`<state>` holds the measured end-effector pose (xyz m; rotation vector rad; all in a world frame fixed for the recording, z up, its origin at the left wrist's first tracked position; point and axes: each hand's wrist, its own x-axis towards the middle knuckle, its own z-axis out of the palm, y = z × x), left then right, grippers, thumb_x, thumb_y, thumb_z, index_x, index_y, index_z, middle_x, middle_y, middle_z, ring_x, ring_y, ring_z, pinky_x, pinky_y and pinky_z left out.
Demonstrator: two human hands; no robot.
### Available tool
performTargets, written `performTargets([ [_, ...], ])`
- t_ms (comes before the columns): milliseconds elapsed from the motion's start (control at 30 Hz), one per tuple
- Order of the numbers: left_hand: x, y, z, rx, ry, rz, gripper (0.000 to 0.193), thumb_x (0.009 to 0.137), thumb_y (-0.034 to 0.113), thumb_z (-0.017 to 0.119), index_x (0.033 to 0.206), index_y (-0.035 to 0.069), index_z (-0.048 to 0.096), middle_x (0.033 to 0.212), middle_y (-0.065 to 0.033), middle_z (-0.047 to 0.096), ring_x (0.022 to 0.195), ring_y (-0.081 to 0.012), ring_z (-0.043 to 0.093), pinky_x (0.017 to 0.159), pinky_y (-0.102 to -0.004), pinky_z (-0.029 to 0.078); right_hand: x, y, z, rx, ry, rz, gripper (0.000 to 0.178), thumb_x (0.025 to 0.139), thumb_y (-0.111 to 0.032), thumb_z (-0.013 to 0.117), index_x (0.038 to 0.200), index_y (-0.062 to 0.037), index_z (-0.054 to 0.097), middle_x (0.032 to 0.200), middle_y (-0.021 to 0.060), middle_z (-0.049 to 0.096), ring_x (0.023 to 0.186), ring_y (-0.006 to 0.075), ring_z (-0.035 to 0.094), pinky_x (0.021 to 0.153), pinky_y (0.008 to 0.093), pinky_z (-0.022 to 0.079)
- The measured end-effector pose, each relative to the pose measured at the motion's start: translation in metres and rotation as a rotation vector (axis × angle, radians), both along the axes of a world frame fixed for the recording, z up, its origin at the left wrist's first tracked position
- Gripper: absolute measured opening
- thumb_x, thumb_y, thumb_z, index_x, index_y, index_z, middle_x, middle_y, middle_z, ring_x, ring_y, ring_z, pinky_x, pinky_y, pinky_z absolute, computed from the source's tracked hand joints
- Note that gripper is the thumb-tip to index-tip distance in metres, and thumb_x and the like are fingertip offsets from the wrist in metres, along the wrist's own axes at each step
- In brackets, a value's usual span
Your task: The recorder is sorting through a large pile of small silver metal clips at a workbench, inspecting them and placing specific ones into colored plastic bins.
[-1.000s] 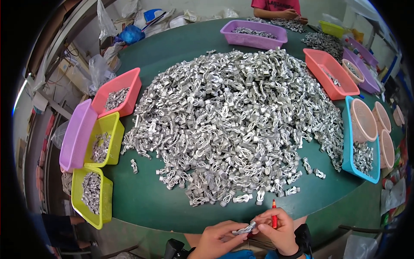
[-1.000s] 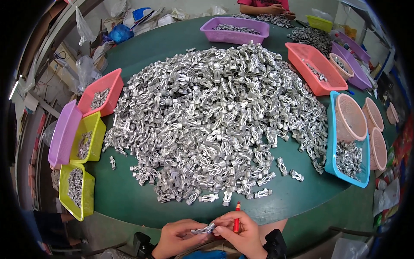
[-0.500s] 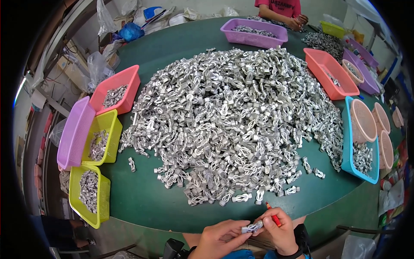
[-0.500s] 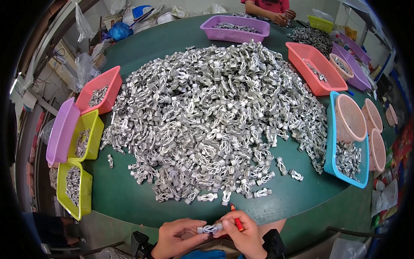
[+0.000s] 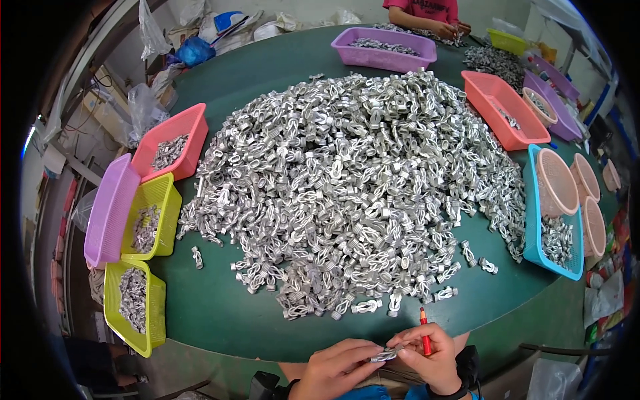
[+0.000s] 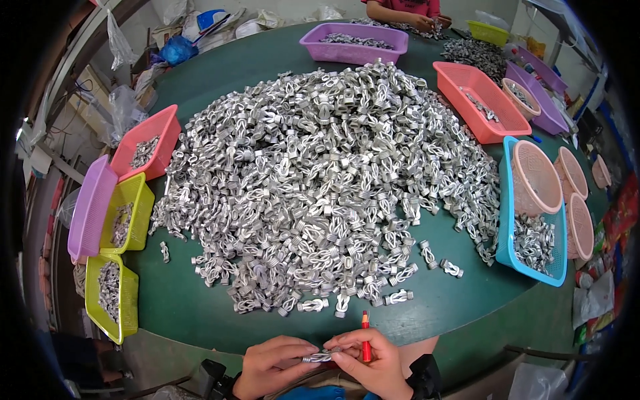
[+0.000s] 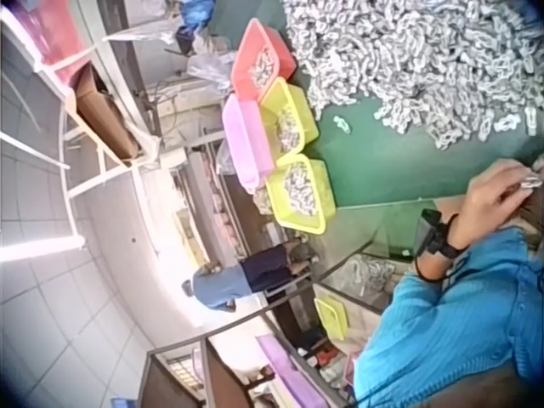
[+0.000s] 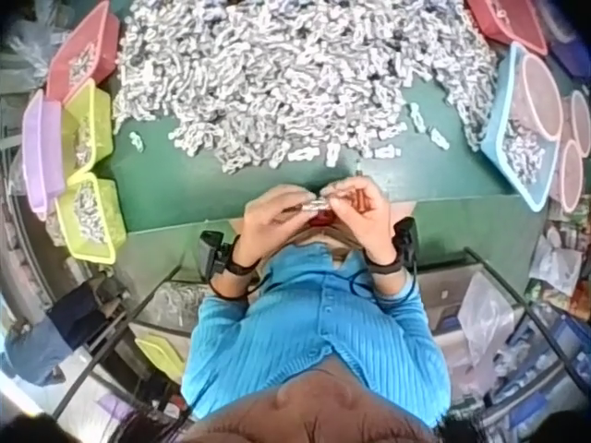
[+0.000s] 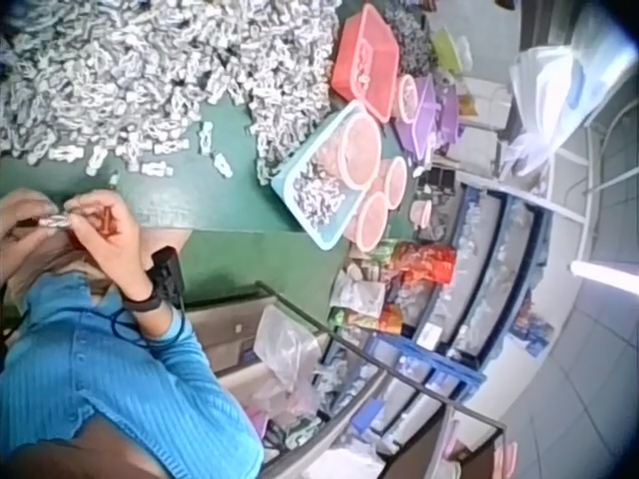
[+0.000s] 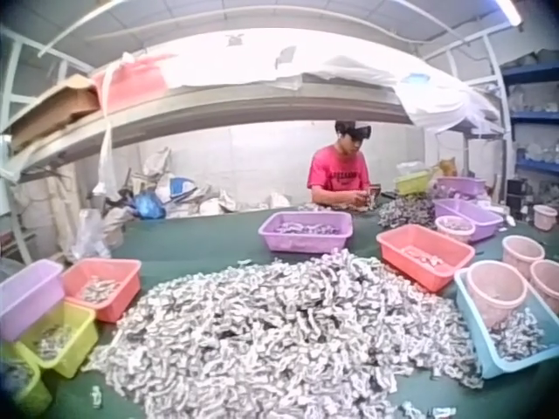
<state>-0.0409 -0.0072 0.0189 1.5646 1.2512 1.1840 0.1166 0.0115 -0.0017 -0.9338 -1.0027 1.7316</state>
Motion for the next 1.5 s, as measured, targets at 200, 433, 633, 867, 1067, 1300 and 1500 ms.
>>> performTargets([
  [200,0.002,0.0,-0.002,-0.053,-0.047,0.053,0.023,0.061,0.0,0.062,0.082,-0.001,0.054,0.078,-0.011,0.054,0.066,-0.0157,0.054,0.055,-0.0227,0.044,0.001,0.001,-0.003,0.052,0.034,0.006,0.019,0.07,0.007,0.05,0.085,-0.0009,0.04,0.085,0.0161,0.05,0.088,0.0222,0.049,0.073,0.0313,0.042],
  [433,0.005,-0.003,-0.006,-0.139,-0.024,0.136,0.024,0.061,0.0,0.062,0.083,-0.001,0.055,0.076,-0.01,0.054,0.062,-0.0132,0.053,0.055,-0.0217,0.043,0.002,-0.002,-0.007,0.133,0.065,0.001,0.033,0.064,0.014,0.052,0.089,-0.0008,0.037,0.095,0.0183,0.044,0.089,0.0215,0.048,0.074,0.0298,0.043],
  [633,0.003,-0.002,-0.016,-0.189,-0.068,0.117,0.02,0.063,-0.002,0.06,0.083,-0.002,0.055,0.074,-0.01,0.055,0.062,-0.0115,0.054,0.054,-0.0192,0.044,0.001,-0.005,-0.007,0.214,-0.048,-0.006,0.034,0.063,0.015,0.052,0.09,-0.0005,0.037,0.094,0.0183,0.044,0.088,0.0214,0.049,0.071,0.0283,0.044],
  [867,0.001,-0.003,-0.021,-0.268,-0.054,0.065,0.025,0.062,-0.002,0.06,0.086,-0.003,0.054,0.077,-0.0115,0.055,0.066,-0.0134,0.055,0.057,-0.0194,0.044,-0.002,-0.007,-0.001,0.37,-0.148,-0.021,0.032,0.065,0.012,0.053,0.092,0.0004,0.041,0.093,0.0146,0.048,0.08,0.0155,0.05,0.069,0.0244,0.042],
  [1067,0.002,-0.006,-0.023,-0.265,-0.101,0.068,0.025,0.063,-0.003,0.06,0.087,-0.003,0.054,0.078,-0.0114,0.054,0.065,-0.0129,0.055,0.057,-0.0192,0.044,-0.002,-0.006,0.0,0.459,-0.228,0.004,0.032,0.064,0.011,0.055,0.091,-0.0001,0.041,0.093,0.0155,0.047,0.082,0.0157,0.049,0.069,0.0244,0.041],
  [1300,0.008,-0.007,-0.019,-0.249,-0.062,0.198,0.021,0.061,-0.001,0.061,0.082,-0.001,0.055,0.07,-0.0087,0.054,0.057,-0.0107,0.053,0.051,-0.0193,0.043,0.003,0.0,-0.012,0.308,-0.275,-0.13,0.025,0.077,-0.006,0.045,0.099,0.001,0.037,0.082,0.0185,0.051,0.076,0.0218,0.053,0.065,0.0275,0.045],
  [1500,0.011,-0.01,-0.029,-0.206,0.242,0.269,0.019,0.061,0.0,0.062,0.079,-0.002,0.056,0.064,-0.0073,0.054,0.052,-0.009,0.053,0.047,-0.0181,0.043,0.008,0.0,-0.013,0.247,-0.146,-0.069,0.034,0.082,-0.025,0.037,0.099,0.0044,0.044,0.067,0.0137,0.055,0.054,0.0153,0.051,0.049,0.0234,0.042],
])
